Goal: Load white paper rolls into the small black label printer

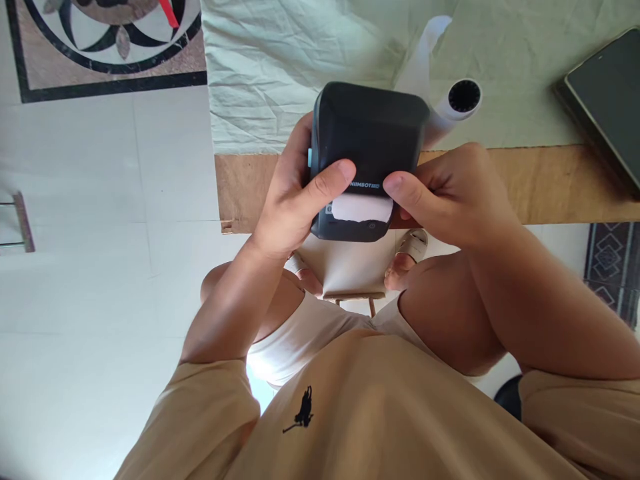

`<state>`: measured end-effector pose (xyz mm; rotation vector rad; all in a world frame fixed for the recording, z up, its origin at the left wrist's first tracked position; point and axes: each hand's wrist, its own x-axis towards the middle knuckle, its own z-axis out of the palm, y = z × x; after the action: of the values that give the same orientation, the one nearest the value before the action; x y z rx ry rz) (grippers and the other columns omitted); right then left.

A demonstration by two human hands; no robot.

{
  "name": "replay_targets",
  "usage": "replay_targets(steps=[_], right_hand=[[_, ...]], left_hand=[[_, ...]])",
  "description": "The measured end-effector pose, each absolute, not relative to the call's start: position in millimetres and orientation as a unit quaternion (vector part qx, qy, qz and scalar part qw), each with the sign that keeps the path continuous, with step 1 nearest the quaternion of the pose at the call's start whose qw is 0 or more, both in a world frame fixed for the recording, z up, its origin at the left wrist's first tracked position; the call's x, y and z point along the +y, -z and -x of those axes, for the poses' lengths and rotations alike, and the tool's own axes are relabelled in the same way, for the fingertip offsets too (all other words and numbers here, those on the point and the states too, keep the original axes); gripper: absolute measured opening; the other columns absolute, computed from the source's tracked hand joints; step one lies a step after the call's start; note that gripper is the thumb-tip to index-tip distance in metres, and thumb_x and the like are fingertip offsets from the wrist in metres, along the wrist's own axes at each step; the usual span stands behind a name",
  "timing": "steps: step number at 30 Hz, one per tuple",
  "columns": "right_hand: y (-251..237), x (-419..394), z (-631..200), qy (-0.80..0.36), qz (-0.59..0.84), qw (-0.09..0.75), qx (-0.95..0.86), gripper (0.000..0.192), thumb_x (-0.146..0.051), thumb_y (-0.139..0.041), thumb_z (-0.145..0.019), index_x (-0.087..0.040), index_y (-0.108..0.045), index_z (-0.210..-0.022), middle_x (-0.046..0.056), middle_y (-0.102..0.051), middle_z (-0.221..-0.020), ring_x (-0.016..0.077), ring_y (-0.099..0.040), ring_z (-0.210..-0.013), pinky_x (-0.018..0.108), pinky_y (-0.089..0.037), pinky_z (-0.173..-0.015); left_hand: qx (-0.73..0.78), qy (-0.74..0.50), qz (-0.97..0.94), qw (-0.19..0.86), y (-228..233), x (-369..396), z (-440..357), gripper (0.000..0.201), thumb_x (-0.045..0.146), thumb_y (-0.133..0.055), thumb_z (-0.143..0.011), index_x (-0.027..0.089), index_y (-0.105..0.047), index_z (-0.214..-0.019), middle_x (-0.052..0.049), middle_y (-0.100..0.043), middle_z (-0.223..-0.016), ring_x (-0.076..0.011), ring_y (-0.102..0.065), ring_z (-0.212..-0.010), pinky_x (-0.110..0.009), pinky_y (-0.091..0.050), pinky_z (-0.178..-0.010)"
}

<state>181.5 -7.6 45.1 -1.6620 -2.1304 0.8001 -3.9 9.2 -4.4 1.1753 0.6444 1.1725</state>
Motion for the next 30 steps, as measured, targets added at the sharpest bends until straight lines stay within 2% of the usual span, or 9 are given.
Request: replay_targets(steps=[3, 9, 14, 16, 19, 22, 26, 28, 30], right_hand=[[-44, -7, -182, -0.269, 0.564, 0.183, -0.759, 0.066, -0.062, -0.037, -0.076, -0.008, -0.051, -0.042, -0.001, -0.037, -0.034, -0.0033, -0.027, -0.038, 0.014, -0.015, -0.04], [-42, -5, -179, -0.247, 0.578, 0.186, -0.755, 0.064, -0.061, -0.04, -0.075, -0.008, -0.047, -0.041, -0.001, -0.03, -0.033, -0.0027, -0.027, -0.037, 0.015, -0.011, -0.041], [-43, -5, -178, -0.251, 0.582, 0.188, -0.75, 0.062, -0.062, -0.042, -0.074, -0.009, -0.047, -0.042, -0.002, -0.027, -0.033, -0.0018, -0.025, -0.037, 0.017, -0.013, -0.042], [-42, -6, -179, -0.252, 0.578, 0.198, -0.751, 0.062, -0.062, -0.04, -0.075, -0.009, -0.047, -0.043, -0.002, -0.027, -0.034, -0.0021, -0.024, -0.038, 0.017, -0.014, -0.043], [-40, -5, -182, -0.243, 0.572, 0.201, -0.758, 0.063, -0.063, -0.036, -0.076, -0.009, -0.046, -0.045, -0.002, -0.031, -0.037, -0.0018, -0.026, -0.04, 0.018, -0.015, -0.044], [-39, -5, -184, -0.229, 0.563, 0.199, -0.769, 0.064, -0.064, -0.031, -0.078, -0.01, -0.043, -0.045, -0.001, -0.032, -0.038, -0.0011, -0.025, -0.041, 0.019, -0.015, -0.044], [-39, -6, -183, -0.219, 0.56, 0.194, -0.775, 0.062, -0.061, -0.029, -0.079, -0.011, -0.037, -0.044, -0.001, -0.029, -0.038, -0.0009, -0.021, -0.041, 0.02, -0.016, -0.044], [-39, -6, -182, -0.217, 0.56, 0.19, -0.776, 0.06, -0.06, -0.029, -0.079, -0.011, -0.038, -0.045, -0.001, -0.031, -0.04, -0.0006, -0.022, -0.042, 0.02, -0.016, -0.045], [-39, -5, -181, -0.214, 0.56, 0.183, -0.779, 0.059, -0.059, -0.03, -0.079, -0.011, -0.038, -0.047, 0.0, -0.034, -0.042, -0.0003, -0.022, -0.043, 0.02, -0.017, -0.046]], left_hand=[[0.278, -0.504, -0.504, 0.644, 4, 9, 4, 0.041, 0.04, -0.06, -0.068, 0.03, -0.051, -0.107, -0.004, -0.056, -0.093, -0.0236, -0.056, -0.09, -0.035, -0.045, -0.07], [0.297, -0.506, -0.488, 0.647, -1, 8, 2, 0.042, 0.038, -0.059, -0.068, 0.03, -0.05, -0.108, -0.004, -0.056, -0.099, -0.0243, -0.054, -0.097, -0.037, -0.045, -0.079], [0.315, -0.491, -0.484, 0.652, -12, 5, 0, 0.037, 0.038, -0.057, -0.069, 0.029, -0.051, -0.104, -0.005, -0.057, -0.092, -0.0232, -0.056, -0.087, -0.034, -0.045, -0.069], [0.306, -0.5, -0.485, 0.649, -14, 3, -2, 0.037, 0.038, -0.057, -0.071, 0.031, -0.049, -0.106, -0.004, -0.058, -0.095, -0.0231, -0.056, -0.089, -0.034, -0.045, -0.07], [0.272, -0.521, -0.479, 0.652, -15, 2, -5, 0.042, 0.042, -0.055, -0.073, 0.033, -0.045, -0.113, -0.003, -0.056, -0.109, -0.0243, -0.052, -0.11, -0.035, -0.045, -0.084], [0.24, -0.535, -0.462, 0.665, -15, 2, -7, 0.049, 0.049, -0.051, -0.076, 0.03, -0.043, -0.12, -0.002, -0.053, -0.119, -0.0233, -0.04, -0.126, -0.035, -0.037, -0.101], [0.248, -0.539, -0.403, 0.697, -18, 3, -6, 0.038, 0.039, -0.031, -0.087, 0.03, -0.045, -0.121, 0.0, -0.053, -0.123, -0.0195, -0.039, -0.128, -0.037, -0.031, -0.109], [0.269, -0.53, -0.367, 0.715, -20, 2, -6, 0.038, 0.035, -0.023, -0.09, 0.029, -0.05, -0.116, 0.001, -0.054, -0.122, -0.0184, -0.04, -0.128, -0.037, -0.032, -0.109], [0.298, -0.52, -0.344, 0.723, -22, 0, -6, 0.041, 0.038, -0.022, -0.089, 0.024, -0.056, -0.108, -0.003, -0.058, -0.117, -0.0199, -0.041, -0.127, -0.036, -0.033, -0.108]])
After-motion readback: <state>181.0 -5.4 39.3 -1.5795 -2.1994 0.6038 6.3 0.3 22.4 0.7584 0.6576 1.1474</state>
